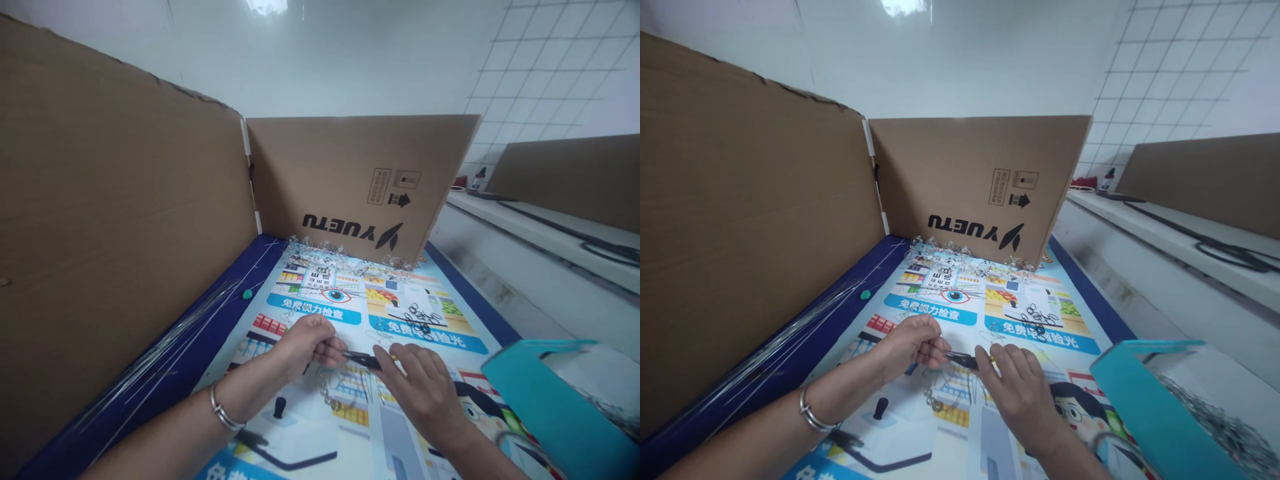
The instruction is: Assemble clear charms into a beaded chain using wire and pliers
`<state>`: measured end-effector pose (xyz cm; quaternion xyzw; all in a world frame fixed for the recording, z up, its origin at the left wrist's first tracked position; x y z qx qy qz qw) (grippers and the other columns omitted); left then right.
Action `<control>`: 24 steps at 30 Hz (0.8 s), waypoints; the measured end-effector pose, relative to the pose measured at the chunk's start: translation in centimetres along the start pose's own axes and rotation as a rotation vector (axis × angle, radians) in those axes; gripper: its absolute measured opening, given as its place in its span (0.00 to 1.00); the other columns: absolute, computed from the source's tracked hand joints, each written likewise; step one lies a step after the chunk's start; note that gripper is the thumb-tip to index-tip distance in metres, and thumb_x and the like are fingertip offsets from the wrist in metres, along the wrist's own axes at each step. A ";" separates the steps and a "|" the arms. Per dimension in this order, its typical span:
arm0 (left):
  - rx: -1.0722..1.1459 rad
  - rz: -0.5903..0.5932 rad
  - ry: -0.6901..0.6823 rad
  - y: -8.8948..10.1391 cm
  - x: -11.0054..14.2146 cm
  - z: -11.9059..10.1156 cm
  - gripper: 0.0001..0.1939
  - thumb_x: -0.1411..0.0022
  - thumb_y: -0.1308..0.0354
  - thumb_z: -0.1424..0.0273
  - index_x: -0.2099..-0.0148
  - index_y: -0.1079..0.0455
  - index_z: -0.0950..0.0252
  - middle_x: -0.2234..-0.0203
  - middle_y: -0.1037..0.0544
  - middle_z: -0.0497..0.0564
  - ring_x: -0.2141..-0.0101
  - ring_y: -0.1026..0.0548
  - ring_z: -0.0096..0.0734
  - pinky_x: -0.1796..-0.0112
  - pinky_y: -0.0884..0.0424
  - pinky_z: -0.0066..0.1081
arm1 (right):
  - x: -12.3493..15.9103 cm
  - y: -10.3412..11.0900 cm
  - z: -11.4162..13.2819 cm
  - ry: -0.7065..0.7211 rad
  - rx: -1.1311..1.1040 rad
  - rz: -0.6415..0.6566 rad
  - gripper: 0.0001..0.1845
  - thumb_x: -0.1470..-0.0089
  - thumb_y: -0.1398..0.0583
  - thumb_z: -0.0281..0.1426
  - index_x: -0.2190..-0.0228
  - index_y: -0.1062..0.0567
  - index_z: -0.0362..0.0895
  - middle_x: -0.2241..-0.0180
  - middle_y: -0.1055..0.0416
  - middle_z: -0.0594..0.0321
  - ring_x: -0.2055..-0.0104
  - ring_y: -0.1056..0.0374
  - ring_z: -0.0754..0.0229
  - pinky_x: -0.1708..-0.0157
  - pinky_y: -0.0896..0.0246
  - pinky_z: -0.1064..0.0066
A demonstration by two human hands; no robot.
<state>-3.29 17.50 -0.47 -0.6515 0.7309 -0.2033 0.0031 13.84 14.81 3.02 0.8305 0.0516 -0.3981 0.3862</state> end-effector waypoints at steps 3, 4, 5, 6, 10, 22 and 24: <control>0.002 0.008 0.009 -0.1 0.0 0.1 0.08 0.47 0.47 0.67 0.72 0.40 0.68 0.75 0.24 0.55 0.77 0.24 0.32 0.78 0.31 0.26 | 0.1 0.0 0.0 0.009 -0.013 0.000 0.14 0.50 0.41 0.29 0.59 0.29 0.45 0.65 0.32 0.56 0.61 0.38 0.54 0.61 0.47 0.60; 0.001 0.010 0.014 -0.1 0.0 0.1 0.08 0.47 0.47 0.68 0.72 0.40 0.68 0.75 0.24 0.54 0.77 0.24 0.32 0.79 0.31 0.25 | 0.1 0.0 0.0 0.012 -0.016 0.000 0.14 0.50 0.41 0.28 0.59 0.29 0.45 0.65 0.32 0.56 0.61 0.38 0.55 0.60 0.47 0.60; 0.000 0.012 0.018 -0.1 -0.1 0.2 0.08 0.47 0.47 0.68 0.72 0.40 0.68 0.76 0.24 0.54 0.78 0.24 0.32 0.79 0.31 0.25 | 0.1 0.0 0.1 0.017 -0.018 0.001 0.14 0.50 0.42 0.27 0.59 0.30 0.45 0.65 0.32 0.57 0.61 0.39 0.55 0.60 0.47 0.61; -0.001 0.015 0.022 -0.1 -0.1 0.2 0.07 0.47 0.47 0.68 0.72 0.40 0.68 0.76 0.24 0.54 0.78 0.24 0.32 0.79 0.31 0.25 | 0.1 0.0 0.1 0.021 -0.019 0.000 0.14 0.50 0.42 0.26 0.59 0.30 0.45 0.65 0.32 0.57 0.61 0.39 0.55 0.60 0.47 0.61; -0.014 0.020 0.031 -0.2 -0.1 0.3 0.07 0.48 0.47 0.69 0.72 0.40 0.68 0.76 0.25 0.54 0.78 0.24 0.32 0.81 0.32 0.24 | 0.1 0.0 0.1 0.024 -0.024 0.005 0.15 0.51 0.42 0.26 0.59 0.30 0.45 0.65 0.32 0.57 0.61 0.39 0.55 0.60 0.47 0.61; -0.009 0.044 0.061 -0.4 0.0 0.6 0.09 0.50 0.45 0.68 0.72 0.41 0.67 0.79 0.27 0.51 0.78 0.24 0.33 0.82 0.32 0.24 | 0.0 0.1 0.1 0.032 -0.039 0.035 0.14 0.50 0.43 0.25 0.59 0.30 0.45 0.66 0.32 0.57 0.62 0.39 0.56 0.63 0.47 0.63; -0.011 0.051 0.057 -0.4 0.0 0.6 0.09 0.50 0.45 0.67 0.72 0.40 0.68 0.79 0.27 0.51 0.78 0.24 0.33 0.81 0.31 0.24 | -0.1 0.1 0.1 0.036 -0.040 0.040 0.14 0.49 0.43 0.25 0.59 0.30 0.45 0.66 0.32 0.57 0.62 0.39 0.56 0.63 0.47 0.62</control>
Point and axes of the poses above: each hand's wrist, its own x-axis away from the middle knuckle, its own y-axis out of the back of the hand, z = x × y, the point moved 6 cm from there along -x, towards the middle knuckle
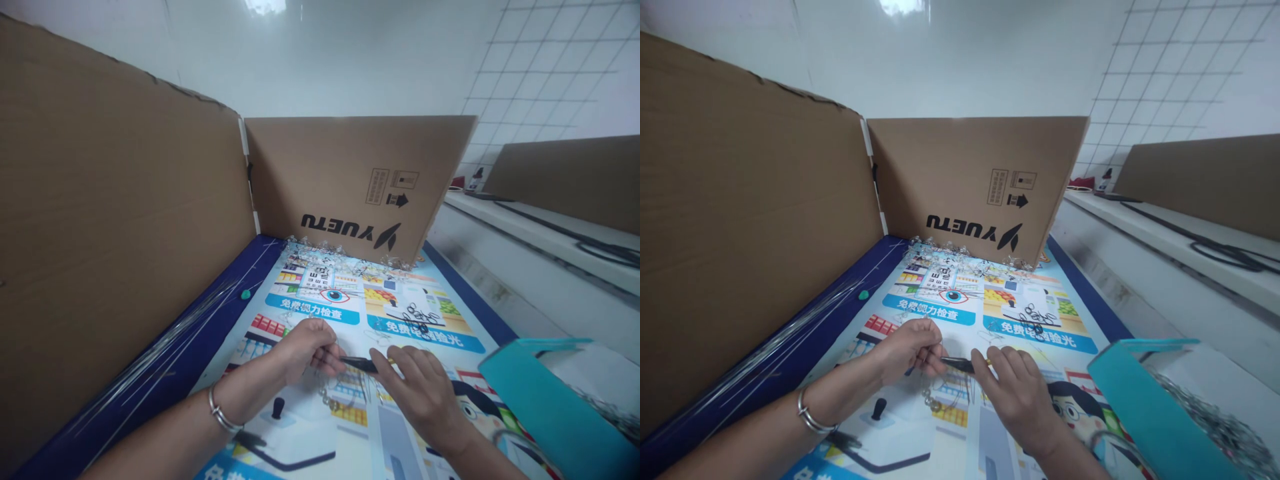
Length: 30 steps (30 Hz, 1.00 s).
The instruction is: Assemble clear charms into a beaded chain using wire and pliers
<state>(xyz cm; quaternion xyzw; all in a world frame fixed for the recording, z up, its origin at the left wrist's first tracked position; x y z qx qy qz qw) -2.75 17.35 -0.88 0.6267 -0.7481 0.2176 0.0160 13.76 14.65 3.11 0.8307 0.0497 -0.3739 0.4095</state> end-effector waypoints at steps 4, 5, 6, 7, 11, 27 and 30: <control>0.002 0.012 -0.005 0.0 -0.1 0.0 0.09 0.49 0.45 0.67 0.72 0.40 0.68 0.79 0.26 0.52 0.78 0.24 0.33 0.81 0.31 0.24 | 0.0 0.1 0.0 0.003 -0.001 -0.016 0.14 0.50 0.43 0.25 0.59 0.30 0.45 0.66 0.32 0.57 0.62 0.38 0.56 0.63 0.47 0.62; 0.005 0.015 -0.004 0.0 -0.1 0.1 0.09 0.50 0.45 0.67 0.72 0.40 0.68 0.78 0.26 0.52 0.78 0.24 0.33 0.81 0.31 0.25 | 0.0 0.1 0.0 0.004 -0.001 -0.021 0.14 0.50 0.43 0.25 0.59 0.30 0.45 0.66 0.32 0.57 0.62 0.39 0.55 0.63 0.47 0.62; 0.008 0.020 -0.004 0.0 -0.1 0.1 0.09 0.50 0.45 0.67 0.72 0.40 0.68 0.78 0.26 0.52 0.78 0.24 0.33 0.81 0.31 0.25 | 0.0 0.1 0.1 0.005 -0.001 -0.024 0.14 0.50 0.43 0.25 0.59 0.30 0.45 0.66 0.32 0.57 0.62 0.39 0.56 0.62 0.47 0.62; 0.011 0.024 -0.003 0.0 -0.1 0.2 0.09 0.50 0.45 0.67 0.72 0.40 0.68 0.79 0.26 0.52 0.78 0.24 0.33 0.81 0.31 0.25 | 0.1 0.1 0.1 0.006 -0.001 -0.025 0.14 0.50 0.43 0.25 0.59 0.30 0.45 0.66 0.32 0.57 0.62 0.39 0.56 0.62 0.47 0.62; 0.016 0.033 0.003 0.0 -0.2 0.3 0.10 0.50 0.44 0.67 0.72 0.40 0.68 0.79 0.26 0.52 0.79 0.25 0.33 0.81 0.31 0.25 | 0.1 0.1 0.0 0.008 -0.011 -0.019 0.14 0.50 0.43 0.25 0.59 0.30 0.45 0.66 0.32 0.57 0.62 0.39 0.56 0.63 0.48 0.63; -0.072 0.000 -0.055 -0.1 0.2 -0.5 0.09 0.51 0.46 0.66 0.70 0.41 0.66 0.78 0.25 0.51 0.79 0.25 0.32 0.80 0.33 0.25 | -0.3 -0.2 0.0 0.030 -0.019 0.034 0.11 0.49 0.42 0.27 0.61 0.29 0.44 0.67 0.31 0.58 0.66 0.38 0.59 0.66 0.48 0.65; -0.130 -0.012 -0.088 -0.1 0.3 -0.9 0.08 0.50 0.47 0.66 0.70 0.42 0.65 0.78 0.25 0.51 0.80 0.25 0.30 0.79 0.33 0.25 | -0.6 -0.1 0.0 0.021 -0.031 0.046 0.10 0.48 0.43 0.30 0.62 0.29 0.44 0.68 0.31 0.59 0.67 0.39 0.60 0.67 0.48 0.66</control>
Point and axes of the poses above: each hand's wrist, its own x-axis away from the middle knuckle, its own y-axis out of the back of the hand, z = x × y, the point moved 6 cm from there along -x, towards the middle knuckle
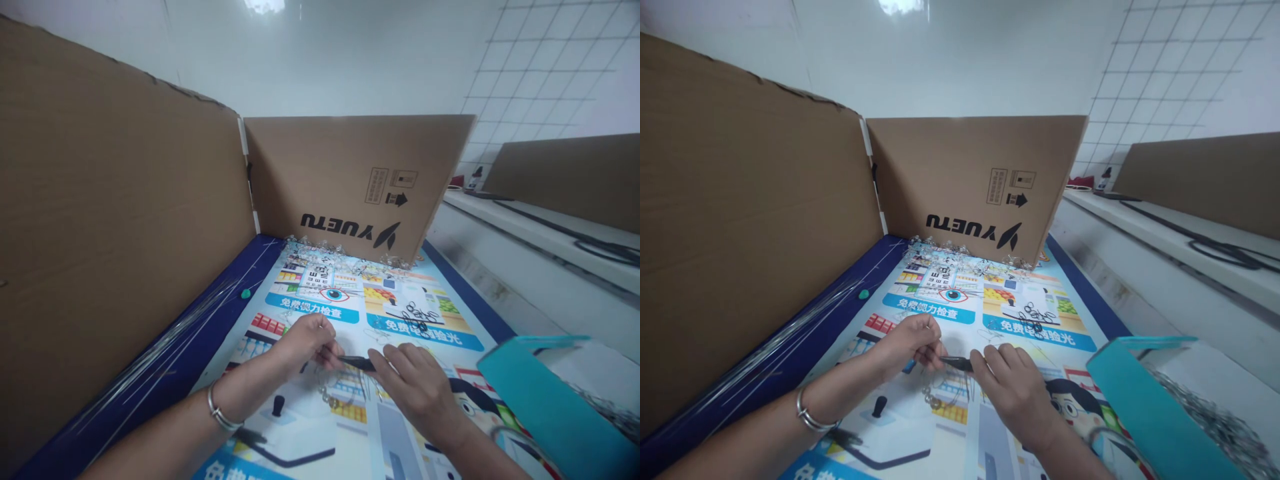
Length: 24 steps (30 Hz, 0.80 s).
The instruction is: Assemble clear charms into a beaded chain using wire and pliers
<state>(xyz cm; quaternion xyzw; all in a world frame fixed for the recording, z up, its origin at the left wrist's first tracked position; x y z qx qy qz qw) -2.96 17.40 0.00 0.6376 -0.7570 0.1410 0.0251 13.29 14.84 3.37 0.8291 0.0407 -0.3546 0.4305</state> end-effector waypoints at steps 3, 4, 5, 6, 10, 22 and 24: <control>-0.052 -0.012 -0.040 0.0 -0.1 -0.3 0.07 0.50 0.48 0.68 0.70 0.44 0.64 0.80 0.26 0.48 0.81 0.26 0.29 0.80 0.35 0.25 | -0.3 -0.1 0.0 -0.008 -0.017 0.039 0.10 0.48 0.43 0.32 0.62 0.29 0.43 0.71 0.32 0.59 0.68 0.40 0.60 0.68 0.48 0.67; -0.074 -0.010 -0.061 0.0 -0.1 -0.4 0.07 0.50 0.48 0.68 0.70 0.44 0.64 0.80 0.26 0.48 0.81 0.27 0.28 0.80 0.35 0.25 | -0.4 -0.2 0.0 -0.009 -0.025 0.053 0.10 0.47 0.43 0.32 0.63 0.29 0.43 0.72 0.33 0.59 0.69 0.40 0.61 0.68 0.47 0.67; -0.100 -0.006 -0.088 -0.1 -0.2 -0.5 0.07 0.49 0.49 0.68 0.71 0.44 0.64 0.80 0.26 0.48 0.81 0.27 0.28 0.80 0.35 0.25 | -0.4 -0.2 0.1 -0.009 -0.035 0.065 0.10 0.47 0.44 0.33 0.63 0.29 0.42 0.72 0.33 0.59 0.69 0.40 0.61 0.69 0.47 0.67; -0.132 -0.004 -0.117 -0.1 -0.2 -0.6 0.06 0.48 0.49 0.68 0.71 0.43 0.64 0.80 0.25 0.49 0.82 0.28 0.27 0.80 0.34 0.25 | -0.4 -0.3 0.1 -0.008 -0.046 0.073 0.10 0.47 0.44 0.33 0.64 0.29 0.42 0.73 0.33 0.60 0.70 0.40 0.61 0.69 0.47 0.68; -0.270 0.006 -0.229 -0.2 0.0 -1.3 0.05 0.46 0.51 0.68 0.70 0.41 0.65 0.78 0.25 0.50 0.80 0.28 0.26 0.77 0.33 0.25 | -0.5 -0.4 0.1 -0.018 -0.079 0.099 0.09 0.46 0.45 0.34 0.65 0.29 0.41 0.75 0.34 0.60 0.69 0.39 0.61 0.68 0.46 0.69; -0.404 0.021 -0.266 -0.5 0.6 -2.4 0.04 0.45 0.52 0.70 0.70 0.40 0.65 0.77 0.25 0.50 0.76 0.26 0.27 0.75 0.33 0.25 | 0.1 -1.6 -0.5 -0.164 -0.235 0.190 0.11 0.44 0.49 0.37 0.70 0.30 0.44 0.77 0.34 0.63 0.72 0.38 0.64 0.73 0.48 0.74; -0.346 0.013 -0.192 -0.2 0.3 -2.0 0.04 0.45 0.53 0.69 0.70 0.42 0.64 0.77 0.25 0.50 0.77 0.26 0.29 0.77 0.33 0.25 | -0.1 -1.4 -0.5 -0.187 -0.234 0.138 0.11 0.44 0.48 0.35 0.68 0.30 0.43 0.75 0.34 0.61 0.70 0.38 0.62 0.71 0.47 0.72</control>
Point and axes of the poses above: each hand's wrist, its own x-axis away from the middle knuckle, its own y-axis out of the back of the hand, z = x × y, the point moved 6 cm from there along -x, towards the middle knuckle
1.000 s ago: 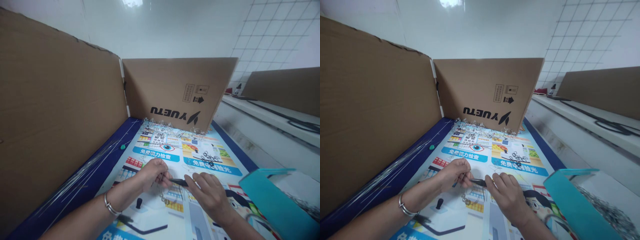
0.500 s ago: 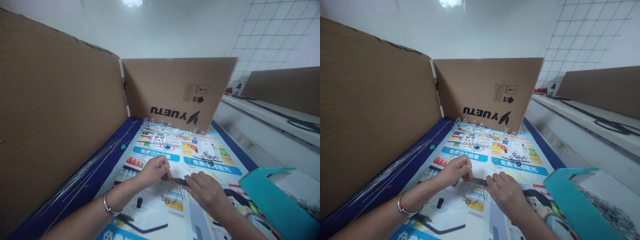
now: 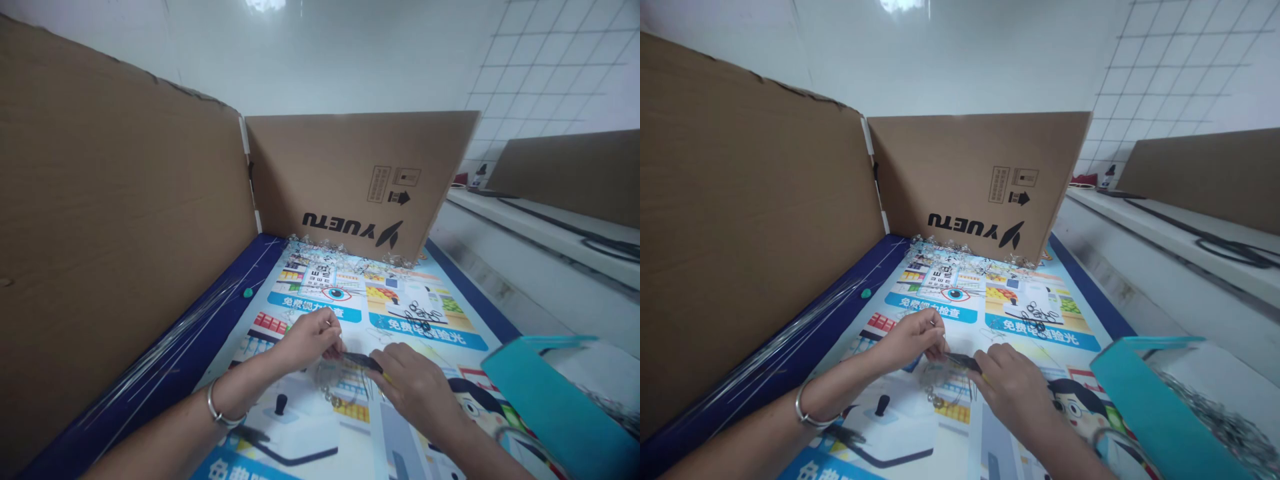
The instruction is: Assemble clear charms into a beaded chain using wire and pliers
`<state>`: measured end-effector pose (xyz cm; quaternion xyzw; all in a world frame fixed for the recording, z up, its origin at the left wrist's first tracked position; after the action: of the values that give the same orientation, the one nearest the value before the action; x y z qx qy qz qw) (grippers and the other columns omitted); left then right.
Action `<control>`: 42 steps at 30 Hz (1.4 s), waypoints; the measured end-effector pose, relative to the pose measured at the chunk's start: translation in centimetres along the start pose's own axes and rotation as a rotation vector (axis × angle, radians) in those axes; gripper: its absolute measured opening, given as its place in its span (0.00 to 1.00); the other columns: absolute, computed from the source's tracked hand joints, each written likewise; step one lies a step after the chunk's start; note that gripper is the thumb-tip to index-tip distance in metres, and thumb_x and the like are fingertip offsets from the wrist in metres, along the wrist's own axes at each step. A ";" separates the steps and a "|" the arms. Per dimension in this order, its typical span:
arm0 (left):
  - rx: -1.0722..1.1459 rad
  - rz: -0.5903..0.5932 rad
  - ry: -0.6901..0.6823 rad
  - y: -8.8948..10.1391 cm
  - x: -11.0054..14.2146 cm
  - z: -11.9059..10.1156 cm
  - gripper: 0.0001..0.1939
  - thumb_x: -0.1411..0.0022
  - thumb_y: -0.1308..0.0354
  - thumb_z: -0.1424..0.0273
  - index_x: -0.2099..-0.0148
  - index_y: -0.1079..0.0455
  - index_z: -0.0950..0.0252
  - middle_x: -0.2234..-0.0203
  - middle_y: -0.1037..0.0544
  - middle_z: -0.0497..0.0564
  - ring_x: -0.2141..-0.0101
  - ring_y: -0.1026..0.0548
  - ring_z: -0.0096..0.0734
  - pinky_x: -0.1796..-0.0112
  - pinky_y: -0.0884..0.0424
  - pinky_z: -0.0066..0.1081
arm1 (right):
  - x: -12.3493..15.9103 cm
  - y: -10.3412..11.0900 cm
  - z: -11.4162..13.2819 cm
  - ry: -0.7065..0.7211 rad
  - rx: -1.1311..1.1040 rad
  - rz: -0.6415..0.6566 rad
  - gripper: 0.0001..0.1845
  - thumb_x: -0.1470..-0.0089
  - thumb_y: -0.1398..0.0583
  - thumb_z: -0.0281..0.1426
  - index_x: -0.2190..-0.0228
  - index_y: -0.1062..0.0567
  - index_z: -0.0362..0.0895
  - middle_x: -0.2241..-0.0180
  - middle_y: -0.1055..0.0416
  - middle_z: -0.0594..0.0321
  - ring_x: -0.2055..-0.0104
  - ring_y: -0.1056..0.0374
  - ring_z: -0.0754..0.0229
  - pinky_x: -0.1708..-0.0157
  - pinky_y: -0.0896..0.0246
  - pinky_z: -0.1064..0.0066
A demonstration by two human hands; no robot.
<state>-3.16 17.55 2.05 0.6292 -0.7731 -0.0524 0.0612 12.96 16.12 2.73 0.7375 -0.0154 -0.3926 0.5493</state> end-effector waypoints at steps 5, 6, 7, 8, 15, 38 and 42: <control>0.120 -0.003 0.151 0.4 -0.3 1.4 0.03 0.47 0.53 0.70 0.69 0.45 0.63 0.80 0.25 0.49 0.80 0.26 0.30 0.80 0.34 0.24 | -0.1 0.9 0.3 -0.012 0.044 -0.138 0.10 0.47 0.45 0.34 0.64 0.30 0.42 0.71 0.34 0.57 0.66 0.39 0.58 0.65 0.46 0.66; 0.146 0.008 0.164 0.3 -0.3 1.6 0.03 0.48 0.53 0.71 0.69 0.45 0.63 0.80 0.25 0.49 0.80 0.26 0.30 0.80 0.35 0.24 | 0.0 1.0 0.5 0.004 0.072 -0.150 0.10 0.47 0.44 0.33 0.64 0.30 0.42 0.70 0.34 0.57 0.65 0.39 0.57 0.65 0.46 0.65; 0.170 0.020 0.173 0.2 -0.2 1.8 0.03 0.48 0.54 0.71 0.68 0.45 0.63 0.81 0.26 0.48 0.81 0.26 0.30 0.81 0.35 0.24 | 0.1 1.1 0.8 0.030 0.103 -0.157 0.10 0.48 0.43 0.33 0.64 0.30 0.42 0.70 0.33 0.57 0.65 0.39 0.57 0.65 0.46 0.65; 0.188 0.030 0.181 0.1 -0.2 2.0 0.04 0.49 0.54 0.71 0.68 0.45 0.63 0.81 0.26 0.48 0.82 0.27 0.29 0.82 0.35 0.24 | 0.3 1.2 1.1 0.063 0.137 -0.160 0.10 0.48 0.43 0.32 0.63 0.30 0.43 0.69 0.33 0.57 0.65 0.39 0.56 0.64 0.46 0.64; 0.197 0.065 0.217 -0.9 0.2 2.2 0.04 0.49 0.53 0.70 0.69 0.44 0.63 0.83 0.27 0.47 0.83 0.27 0.31 0.83 0.35 0.25 | 1.1 1.5 2.7 0.215 0.279 -0.165 0.14 0.49 0.45 0.24 0.59 0.30 0.44 0.65 0.31 0.56 0.62 0.38 0.54 0.63 0.47 0.61; 0.265 0.088 0.247 -1.7 0.5 2.7 0.06 0.48 0.51 0.68 0.69 0.42 0.65 0.81 0.30 0.46 0.82 0.26 0.33 0.84 0.34 0.26 | 0.8 1.7 3.2 0.278 0.253 -0.164 0.14 0.49 0.47 0.21 0.60 0.30 0.41 0.67 0.31 0.54 0.64 0.39 0.53 0.66 0.46 0.61; 0.260 0.096 0.258 -1.8 0.6 2.6 0.06 0.48 0.50 0.68 0.69 0.42 0.65 0.81 0.29 0.46 0.82 0.26 0.33 0.83 0.34 0.26 | 0.8 1.5 3.1 0.275 0.248 -0.154 0.14 0.49 0.46 0.22 0.60 0.30 0.41 0.67 0.31 0.54 0.64 0.39 0.53 0.66 0.46 0.61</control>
<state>-1.96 16.58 -0.77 0.5958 -0.7881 0.1324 0.0804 12.26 12.71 3.26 0.8453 0.0680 -0.3241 0.4193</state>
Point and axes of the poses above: each hand's wrist, its own x-axis away from the middle knuckle, its own y-axis out of the back of the hand, z = x × y, the point moved 6 cm from there along -x, towards the middle knuckle
